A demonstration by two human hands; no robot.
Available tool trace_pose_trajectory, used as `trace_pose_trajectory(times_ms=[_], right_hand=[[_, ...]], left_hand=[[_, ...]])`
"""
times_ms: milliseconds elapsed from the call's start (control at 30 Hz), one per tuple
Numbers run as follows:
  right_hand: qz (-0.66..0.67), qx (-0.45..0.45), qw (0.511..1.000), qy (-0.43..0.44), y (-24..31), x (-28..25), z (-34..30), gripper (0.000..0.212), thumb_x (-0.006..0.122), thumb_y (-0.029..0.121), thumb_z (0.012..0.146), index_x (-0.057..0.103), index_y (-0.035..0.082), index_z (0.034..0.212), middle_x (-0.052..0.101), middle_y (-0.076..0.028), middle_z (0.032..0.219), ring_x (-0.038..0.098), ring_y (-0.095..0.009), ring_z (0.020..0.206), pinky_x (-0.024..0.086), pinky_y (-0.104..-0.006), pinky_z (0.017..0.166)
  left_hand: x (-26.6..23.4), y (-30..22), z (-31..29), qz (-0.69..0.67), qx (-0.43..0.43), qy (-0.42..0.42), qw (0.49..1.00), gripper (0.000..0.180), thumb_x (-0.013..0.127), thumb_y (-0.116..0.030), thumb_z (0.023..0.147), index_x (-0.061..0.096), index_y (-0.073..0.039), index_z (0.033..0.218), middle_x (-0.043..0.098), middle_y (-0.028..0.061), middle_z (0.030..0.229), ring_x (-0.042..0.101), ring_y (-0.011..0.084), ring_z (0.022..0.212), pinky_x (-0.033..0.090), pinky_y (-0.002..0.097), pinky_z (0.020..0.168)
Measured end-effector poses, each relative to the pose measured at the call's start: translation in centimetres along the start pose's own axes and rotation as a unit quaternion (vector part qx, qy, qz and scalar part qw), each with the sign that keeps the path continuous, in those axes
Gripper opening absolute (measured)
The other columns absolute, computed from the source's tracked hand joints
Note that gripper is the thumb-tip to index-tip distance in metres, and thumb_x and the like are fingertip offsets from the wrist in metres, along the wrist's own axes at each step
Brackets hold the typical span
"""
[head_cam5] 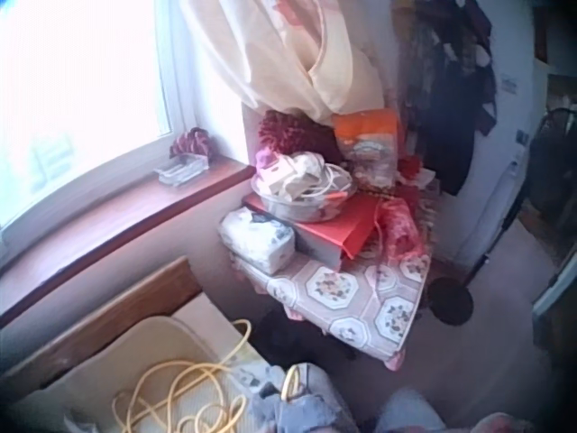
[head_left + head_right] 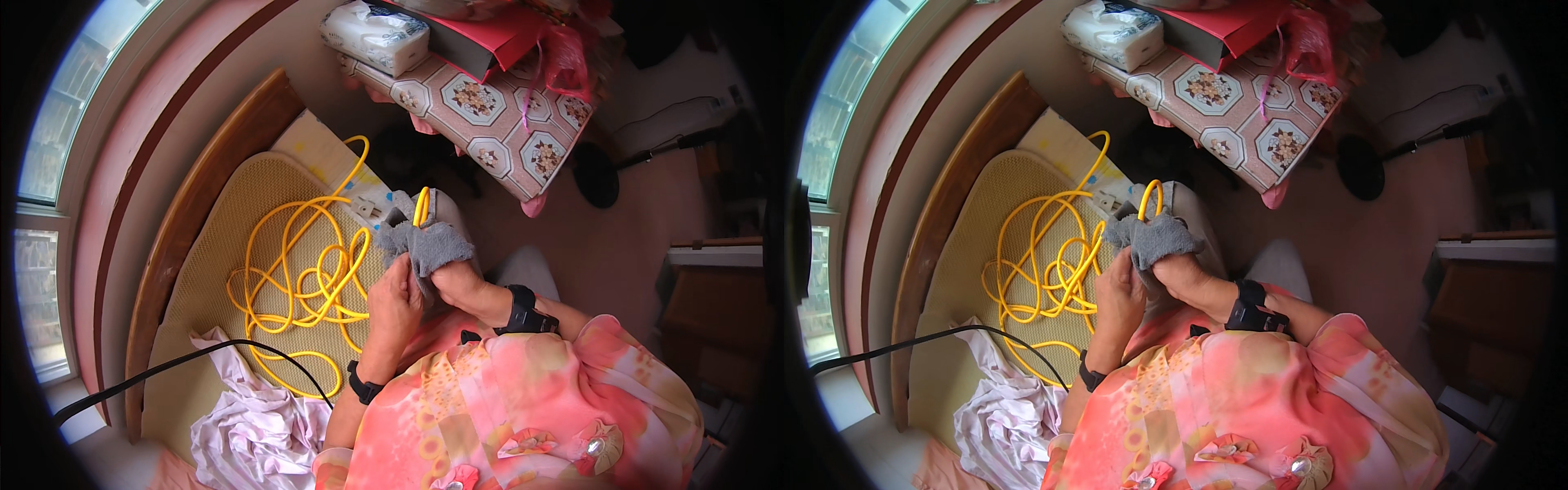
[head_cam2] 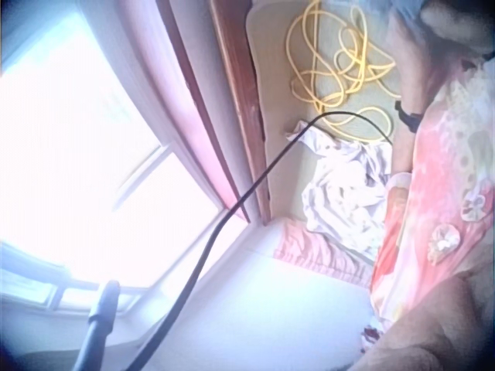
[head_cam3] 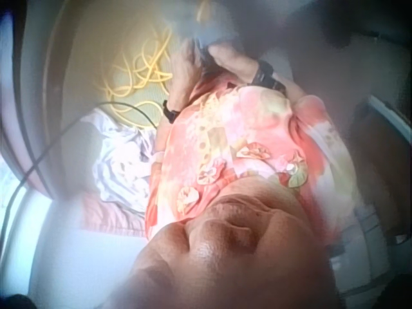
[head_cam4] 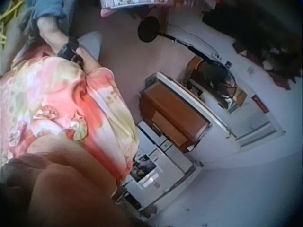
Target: The person cleans a yellow extension cord with a cloth and then coils it by hand.
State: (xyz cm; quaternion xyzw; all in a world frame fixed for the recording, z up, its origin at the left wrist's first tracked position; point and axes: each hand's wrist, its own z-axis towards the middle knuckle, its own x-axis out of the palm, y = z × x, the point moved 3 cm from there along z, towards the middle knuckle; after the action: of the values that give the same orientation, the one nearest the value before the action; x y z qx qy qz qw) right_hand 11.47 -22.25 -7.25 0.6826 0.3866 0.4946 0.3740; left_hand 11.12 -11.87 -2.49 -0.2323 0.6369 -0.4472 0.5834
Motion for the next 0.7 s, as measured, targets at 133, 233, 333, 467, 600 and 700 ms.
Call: trace_pose_trajectory(times_ms=[133, 233, 333, 467, 600, 700], right_hand=[[0.195, 0.099, 0.976, -0.004, -1.1, -0.4, 0.5, 0.008, 0.047, 0.013, 0.086, 0.051, 0.008, 0.092, 0.05, 0.0, 0.087, 0.046, -0.008, 0.08, 0.041, -0.0233, 0.072], [0.228, 0.119, 0.966, 0.005, -0.9, 0.0, 1.0, 0.008, 0.046, 0.012, 0.087, 0.05, 0.008, 0.091, 0.05, 0.0, 0.085, 0.046, -0.008, 0.079, 0.042, -0.0232, 0.07], [0.232, 0.132, 0.963, -0.035, -0.1, -0.1, 1.1, 0.009, 0.045, 0.014, 0.087, 0.05, 0.008, 0.092, 0.051, -0.001, 0.087, 0.048, -0.009, 0.08, 0.043, -0.0236, 0.071], [0.248, 0.129, 0.959, -0.035, 0.0, -1.1, 2.6, 0.019, 0.045, 0.021, 0.088, 0.054, 0.006, 0.095, 0.057, -0.005, 0.091, 0.054, -0.015, 0.082, 0.046, -0.0307, 0.074], [0.331, 0.17, 0.926, 0.062, 1.9, -2.6, 4.2, 0.025, 0.044, 0.028, 0.089, 0.053, 0.007, 0.1, 0.057, -0.007, 0.098, 0.056, -0.018, 0.087, 0.047, -0.034, 0.08], [0.342, 0.178, 0.919, 0.087, 2.2, -1.9, 2.6, 0.029, 0.044, 0.029, 0.089, 0.051, 0.007, 0.107, 0.057, -0.006, 0.102, 0.055, -0.018, 0.092, 0.045, -0.0324, 0.083]], left_hand=[[0.0, -0.4, -0.2, 0.003, 0.032, -0.008, 0.999, 0.023, 0.051, -0.004, 0.078, 0.054, -0.003, 0.102, 0.056, 0.0216, 0.072, 0.056, 0.037, 0.065, 0.044, 0.0402, 0.055], [0.1, 0.1, -0.5, -0.002, 0.024, -0.006, 1.0, 0.027, 0.052, -0.003, 0.078, 0.054, -0.001, 0.105, 0.057, 0.0218, 0.073, 0.057, 0.0357, 0.063, 0.045, 0.0386, 0.055], [0.1, 0.0, -0.6, -0.028, 0.019, -0.002, 0.999, 0.027, 0.052, -0.003, 0.08, 0.053, 0.001, 0.106, 0.056, 0.02, 0.069, 0.057, 0.0301, 0.057, 0.045, 0.035, 0.053], [0.5, 0.6, -1.1, -0.108, -0.036, 0.032, 0.993, 0.026, 0.05, -0.005, 0.083, 0.053, 0.001, 0.108, 0.055, 0.0137, 0.064, 0.054, 0.0179, 0.054, 0.043, 0.0288, 0.052], [0.2, 1.0, -1.5, -0.179, -0.076, 0.024, 0.981, 0.022, 0.048, -0.007, 0.086, 0.054, 0.0, 0.106, 0.053, 0.004, 0.065, 0.045, 0.0073, 0.058, 0.039, 0.022, 0.054], [0.0, 0.9, -1.3, -0.253, -0.128, 0.013, 0.959, 0.019, 0.048, -0.009, 0.088, 0.055, 0.0, 0.103, 0.051, -0.0003, 0.07, 0.041, 0.0049, 0.062, 0.036, 0.0191, 0.056]])
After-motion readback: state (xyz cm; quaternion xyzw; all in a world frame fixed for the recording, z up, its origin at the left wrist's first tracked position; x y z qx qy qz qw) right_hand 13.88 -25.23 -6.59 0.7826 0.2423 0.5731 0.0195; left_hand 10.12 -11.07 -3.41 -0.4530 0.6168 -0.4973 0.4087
